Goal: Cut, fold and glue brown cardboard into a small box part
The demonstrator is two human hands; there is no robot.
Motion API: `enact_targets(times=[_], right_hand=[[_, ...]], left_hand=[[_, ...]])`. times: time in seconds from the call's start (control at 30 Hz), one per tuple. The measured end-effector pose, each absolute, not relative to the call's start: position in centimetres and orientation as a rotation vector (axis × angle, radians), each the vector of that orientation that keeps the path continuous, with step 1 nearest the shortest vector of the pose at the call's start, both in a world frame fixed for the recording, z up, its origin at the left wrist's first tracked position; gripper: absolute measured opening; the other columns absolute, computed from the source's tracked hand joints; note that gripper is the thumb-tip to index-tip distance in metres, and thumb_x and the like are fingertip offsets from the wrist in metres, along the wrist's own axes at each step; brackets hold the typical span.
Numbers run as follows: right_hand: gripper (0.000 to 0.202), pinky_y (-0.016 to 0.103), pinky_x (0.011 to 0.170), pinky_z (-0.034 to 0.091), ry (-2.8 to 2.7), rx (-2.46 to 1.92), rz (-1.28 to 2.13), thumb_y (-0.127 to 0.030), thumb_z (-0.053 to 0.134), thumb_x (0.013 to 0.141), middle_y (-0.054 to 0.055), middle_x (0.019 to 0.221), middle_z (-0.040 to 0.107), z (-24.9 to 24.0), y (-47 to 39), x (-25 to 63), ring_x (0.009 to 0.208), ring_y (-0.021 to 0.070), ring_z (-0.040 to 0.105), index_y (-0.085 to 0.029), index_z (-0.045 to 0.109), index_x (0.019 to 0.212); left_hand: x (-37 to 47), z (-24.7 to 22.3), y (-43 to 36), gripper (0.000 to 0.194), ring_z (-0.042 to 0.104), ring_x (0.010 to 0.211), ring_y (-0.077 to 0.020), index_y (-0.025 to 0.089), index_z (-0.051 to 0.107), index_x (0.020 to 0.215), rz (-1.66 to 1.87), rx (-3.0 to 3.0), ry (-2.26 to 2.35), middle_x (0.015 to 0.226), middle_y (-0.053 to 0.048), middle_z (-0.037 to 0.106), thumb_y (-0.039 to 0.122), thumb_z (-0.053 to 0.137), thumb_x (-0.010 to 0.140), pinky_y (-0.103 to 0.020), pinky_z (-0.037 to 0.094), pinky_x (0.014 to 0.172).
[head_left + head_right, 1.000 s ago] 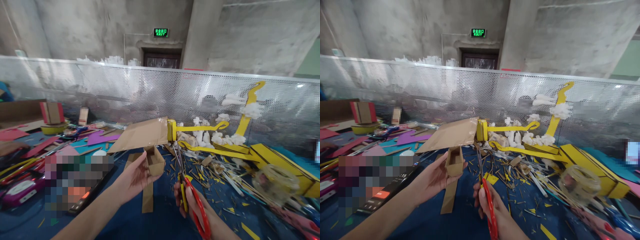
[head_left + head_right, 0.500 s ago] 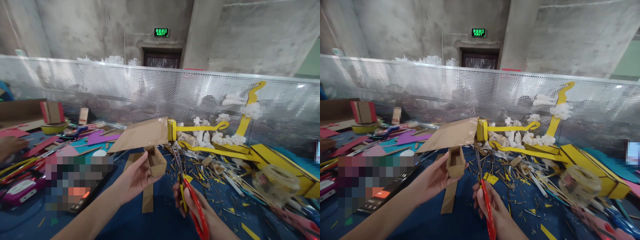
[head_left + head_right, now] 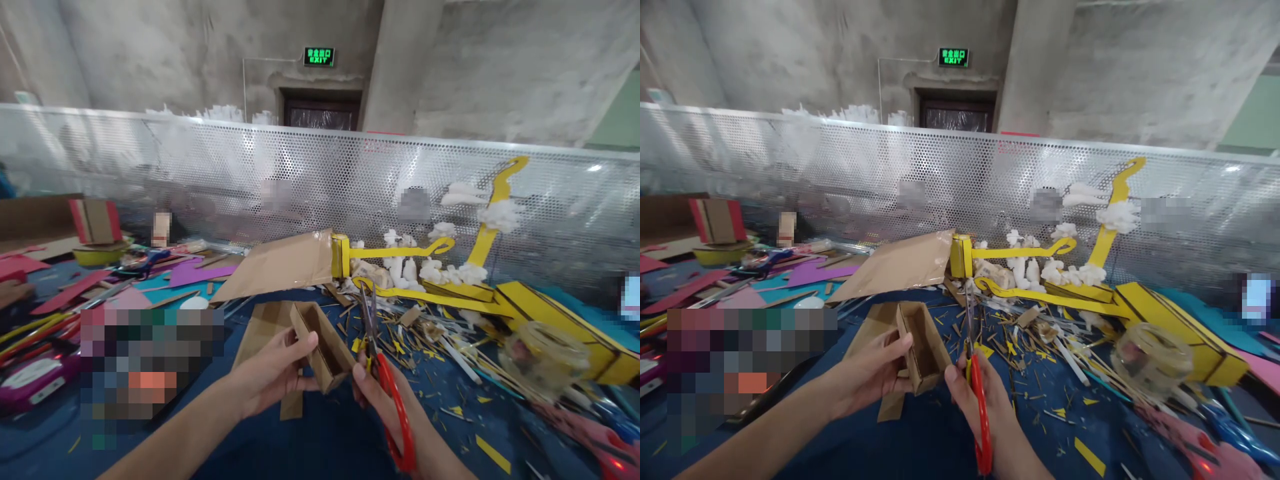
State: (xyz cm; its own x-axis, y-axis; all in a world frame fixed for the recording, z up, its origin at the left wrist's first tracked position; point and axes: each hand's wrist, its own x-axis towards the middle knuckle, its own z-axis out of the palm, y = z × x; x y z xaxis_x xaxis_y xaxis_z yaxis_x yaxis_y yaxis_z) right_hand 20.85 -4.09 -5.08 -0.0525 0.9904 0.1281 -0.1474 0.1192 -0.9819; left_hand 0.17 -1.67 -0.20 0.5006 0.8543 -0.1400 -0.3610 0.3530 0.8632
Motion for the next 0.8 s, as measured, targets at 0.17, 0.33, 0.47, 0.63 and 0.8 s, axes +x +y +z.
enact_targets(times=[0.17, 0.33, 0.47, 0.63, 0.8], right_hand=[[0.047, 0.027, 0.058, 0.045, -1.246, -1.052, 1.196, -0.065, 0.076, 0.08, -0.003, 0.067, 0.059, -4.3, -4.7, 20.9, 0.06, 0.0159, 0.055, -0.023, 0.059, 0.09], [0.028, 0.038, 0.081, 0.054, -1.626, -1.337, 0.732, -0.044, 0.066, 0.089, 0.008, 0.098, 0.07, -3.8, -3.5, 23.5, 0.088, 0.0261, 0.066, -0.021, 0.062, 0.105], [0.022, 0.048, 0.094, 0.048, -1.697, -1.501, 0.442, -0.031, 0.069, 0.082, 0.012, 0.106, 0.066, -4.1, -2.2, 25.7, 0.101, 0.033, 0.063, -0.02, 0.066, 0.1], [0.007, 0.051, 0.1, 0.042, -1.615, -1.523, 0.462, -0.026, 0.068, 0.087, 0.013, 0.1, 0.066, -2.6, -3.0, 26.4, 0.106, 0.0345, 0.061, -0.022, 0.064, 0.082], [0.039, 0.037, 0.084, 0.057, -1.627, -1.26, 0.881, -0.049, 0.054, 0.101, 0.006, 0.102, 0.074, -0.9, -7.1, 25.1, 0.093, 0.0231, 0.072, -0.025, 0.057, 0.132]], left_hand=[[0.4, -0.5, -1.5, 0.059, 0.068, 0.119, -0.0326, 0.02, 0.056, 0.134, 0.861, 0.882, 0.693, 0.135, -0.018, 0.068, 0.036, 0.083, 0.084, -0.038, 0.061, 0.08], [0.1, -0.8, 0.0, 0.05, 0.073, 0.11, -0.0288, 0.022, 0.059, 0.127, 1.012, 0.778, 0.826, 0.129, -0.015, 0.073, 0.038, 0.082, 0.085, -0.037, 0.062, 0.08], [-0.2, -0.4, 0.5, 0.051, 0.074, 0.108, -0.0266, 0.023, 0.061, 0.129, 1.109, 0.83, 0.857, 0.128, -0.013, 0.074, 0.034, 0.083, 0.084, -0.033, 0.062, 0.083], [0.3, 0.7, -0.4, 0.061, 0.071, 0.117, -0.0277, 0.024, 0.061, 0.131, 1.163, 1.009, 0.859, 0.128, -0.009, 0.074, 0.03, 0.089, 0.077, -0.036, 0.058, 0.097], [1.8, 0.4, -2.2, 0.069, 0.068, 0.12, -0.0329, 0.02, 0.065, 0.128, 1.159, 1.192, 0.85, 0.12, -0.012, 0.077, 0.028, 0.095, 0.067, -0.042, 0.053, 0.105]])
